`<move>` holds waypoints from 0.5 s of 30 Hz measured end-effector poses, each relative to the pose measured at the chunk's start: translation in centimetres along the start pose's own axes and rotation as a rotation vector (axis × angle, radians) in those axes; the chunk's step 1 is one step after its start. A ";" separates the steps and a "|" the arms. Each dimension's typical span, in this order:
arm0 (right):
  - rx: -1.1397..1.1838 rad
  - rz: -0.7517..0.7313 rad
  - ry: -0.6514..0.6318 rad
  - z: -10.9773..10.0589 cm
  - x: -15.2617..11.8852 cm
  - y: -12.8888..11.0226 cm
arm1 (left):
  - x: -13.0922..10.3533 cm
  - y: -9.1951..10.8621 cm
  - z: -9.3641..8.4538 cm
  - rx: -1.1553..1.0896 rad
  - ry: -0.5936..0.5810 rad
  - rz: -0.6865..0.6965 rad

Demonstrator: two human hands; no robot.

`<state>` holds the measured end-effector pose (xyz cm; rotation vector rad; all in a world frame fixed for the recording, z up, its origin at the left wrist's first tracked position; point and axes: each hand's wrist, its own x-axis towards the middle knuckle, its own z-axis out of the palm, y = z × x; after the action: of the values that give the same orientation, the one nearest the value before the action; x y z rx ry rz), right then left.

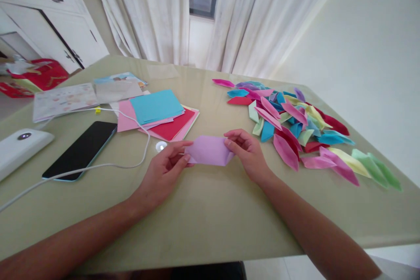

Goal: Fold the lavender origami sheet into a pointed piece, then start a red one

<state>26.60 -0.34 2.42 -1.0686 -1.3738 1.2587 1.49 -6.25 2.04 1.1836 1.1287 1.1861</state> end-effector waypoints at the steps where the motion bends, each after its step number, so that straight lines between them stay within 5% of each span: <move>1: 0.027 0.015 0.015 0.0 0.1 0.1 | 0.0 0.0 -0.1 0.029 0.011 0.021; 10: 0.107 0.067 0.044 0.5 0.1 0.6 | -0.3 -0.3 -1.1 0.290 0.078 0.151; 15: 0.173 0.090 0.060 0.6 0.1 0.8 | -0.6 -0.2 -1.0 0.079 -0.020 0.197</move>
<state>25.99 -0.23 1.67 -1.0487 -1.1594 1.3737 0.46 -6.75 1.77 1.3898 1.0707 1.2850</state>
